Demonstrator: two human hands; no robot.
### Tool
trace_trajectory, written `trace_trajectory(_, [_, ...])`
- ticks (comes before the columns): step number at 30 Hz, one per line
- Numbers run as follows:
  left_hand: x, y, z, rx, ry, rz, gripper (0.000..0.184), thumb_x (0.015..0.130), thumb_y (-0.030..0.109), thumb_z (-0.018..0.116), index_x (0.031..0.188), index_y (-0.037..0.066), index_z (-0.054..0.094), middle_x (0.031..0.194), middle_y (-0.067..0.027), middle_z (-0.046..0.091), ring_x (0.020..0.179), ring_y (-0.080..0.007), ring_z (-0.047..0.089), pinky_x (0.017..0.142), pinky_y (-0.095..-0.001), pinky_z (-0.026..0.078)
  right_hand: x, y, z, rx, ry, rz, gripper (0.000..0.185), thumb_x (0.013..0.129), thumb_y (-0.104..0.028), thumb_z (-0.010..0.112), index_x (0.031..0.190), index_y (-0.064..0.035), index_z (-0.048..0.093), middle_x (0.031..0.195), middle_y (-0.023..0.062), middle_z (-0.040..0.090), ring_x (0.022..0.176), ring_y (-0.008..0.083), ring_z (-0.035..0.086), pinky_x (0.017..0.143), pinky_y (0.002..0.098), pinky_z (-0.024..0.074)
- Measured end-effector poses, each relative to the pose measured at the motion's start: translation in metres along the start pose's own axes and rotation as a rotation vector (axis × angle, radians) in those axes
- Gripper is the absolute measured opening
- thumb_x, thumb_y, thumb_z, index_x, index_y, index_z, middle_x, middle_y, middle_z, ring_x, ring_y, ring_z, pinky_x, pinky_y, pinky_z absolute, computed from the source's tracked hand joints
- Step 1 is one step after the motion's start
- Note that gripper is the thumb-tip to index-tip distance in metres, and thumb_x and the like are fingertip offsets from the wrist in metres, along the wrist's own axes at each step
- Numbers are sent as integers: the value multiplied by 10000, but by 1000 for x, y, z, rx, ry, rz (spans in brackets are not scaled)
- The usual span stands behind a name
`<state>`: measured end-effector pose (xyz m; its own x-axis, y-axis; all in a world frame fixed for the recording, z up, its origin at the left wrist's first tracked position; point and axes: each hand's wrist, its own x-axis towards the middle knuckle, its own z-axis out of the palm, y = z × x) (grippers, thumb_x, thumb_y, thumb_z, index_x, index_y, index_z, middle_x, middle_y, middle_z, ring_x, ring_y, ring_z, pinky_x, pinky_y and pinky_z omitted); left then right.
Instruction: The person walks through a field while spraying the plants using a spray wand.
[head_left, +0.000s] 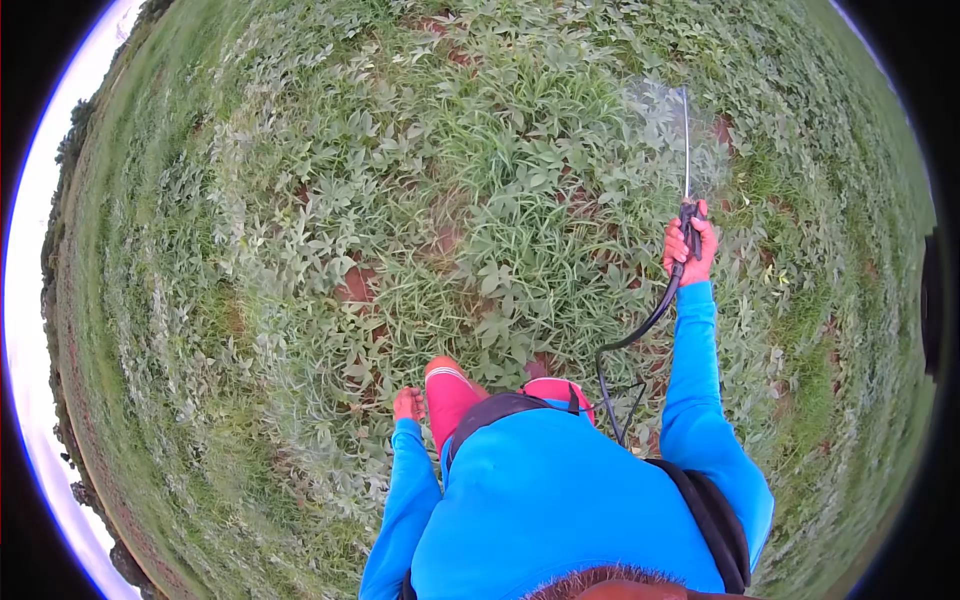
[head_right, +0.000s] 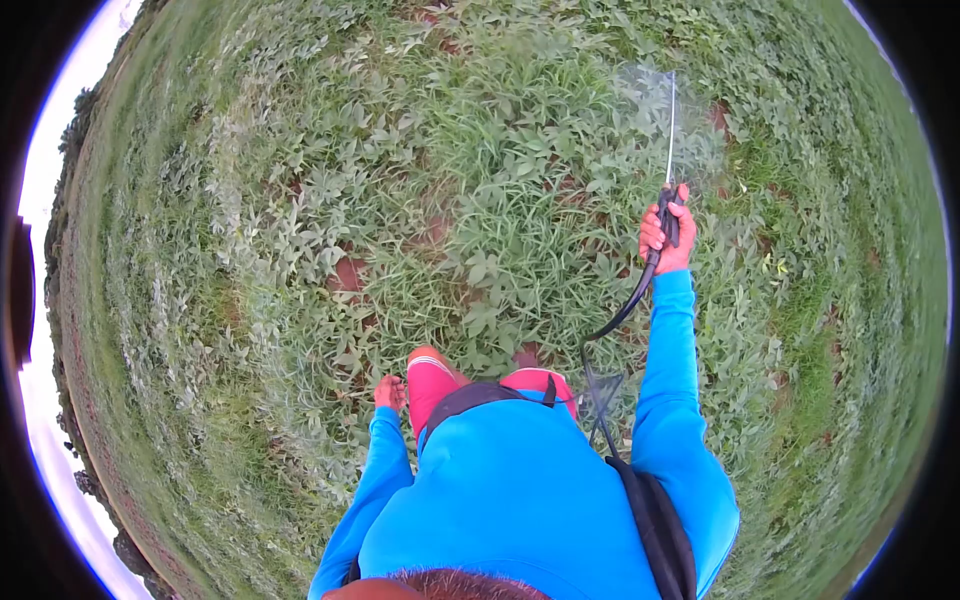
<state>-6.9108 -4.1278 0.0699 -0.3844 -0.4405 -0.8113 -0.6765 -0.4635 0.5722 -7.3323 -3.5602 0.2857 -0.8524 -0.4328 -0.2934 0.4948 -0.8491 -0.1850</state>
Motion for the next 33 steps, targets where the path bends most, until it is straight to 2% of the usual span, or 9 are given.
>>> trace_trajectory(8, [41, -20, -19, -29, 128, -55, 356, 922, 370, 430, 954, 66, 613, 726, -57, 612, 530, -177, 550, 420, -320, 412, 17, 100, 50, -84, 65, 279, 296, 862, -272, 542, 983, -5, 500, 689, 69, 469, 438, 143, 449, 360, 271, 402])
trace_trajectory(13, [68, 13, -3, -135, 19, -218, 290, 871, 352, 496, 922, 81, 585, 703, -53, 604, 519, -169, 525, 430, -340, 392, 66, 180, 82, -181, 165, 505, 235, 856, -257, 526, 964, -50, 506, 675, 47, 471, 432, 134, 445, 361, 274, 395])
trace_trajectory(16, [109, 43, 5, 35, 42, -312, 316, 941, 373, 439, 930, 91, 583, 698, -34, 585, 522, -162, 515, 431, -325, 408, 106, 244, 102, -342, 221, 659, 209, 850, -247, 538, 967, -77, 505, 670, 30, 467, 425, 119, 429, 356, 259, 376])
trace_trajectory(19, [149, 82, -1, -149, -49, -322, 312, 940, 382, 445, 927, 106, 589, 693, -21, 577, 519, -146, 507, 434, -313, 405, 149, 311, 131, -526, 220, 864, 196, 849, -239, 546, 971, -92, 498, 665, 24, 467, 428, 105, 415, 358, 251, 359])
trace_trajectory(22, [172, 134, -5, -135, -34, -210, 307, 939, 392, 461, 925, 113, 590, 685, -10, 566, 514, -119, 491, 428, -289, 395, 195, 377, 164, -698, 144, 1106, 194, 850, -255, 556, 949, -100, 491, 646, -6, 451, 435, 73, 408, 357, 230, 326])
trace_trajectory(25, [203, 163, -19, -213, 14, -150, 240, 844, 342, 540, 890, 111, 588, 689, -20, 588, 519, -137, 527, 424, -322, 412, 235, 450, 191, -951, -32, 1257, 188, 843, -268, 568, 917, -111, 496, 636, -29, 438, 441, 52, 406, 355, 215, 302])
trace_trajectory(30, [222, 214, -46, -273, 50, -53, 293, 922, 397, 523, 867, 119, 600, 720, -5, 591, 519, -100, 512, 405, -282, 389, 287, 578, 221, -1231, -434, 1428, 346, 785, -382, 622, 957, -99, 521, 655, -29, 456, 513, 60, 434, 394, 234, 316])
trace_trajectory(32, [294, 143, -60, -102, -1, 165, 275, 908, 403, 547, 842, 139, 590, 690, -7, 581, 504, -126, 527, 394, -320, 384, 298, 624, 233, -1257, -602, 1387, 367, 768, -393, 629, 967, -95, 548, 660, -21, 466, 520, 69, 450, 400, 242, 328])
trace_trajectory(33, [294, 140, -63, -215, -47, 127, 271, 899, 406, 558, 839, 144, 590, 686, -8, 579, 504, -130, 529, 393, -324, 384, 303, 643, 244, -1218, -665, 1363, 365, 760, -395, 633, 957, -95, 567, 663, -15, 473, 512, 75, 453, 399, 245, 334])
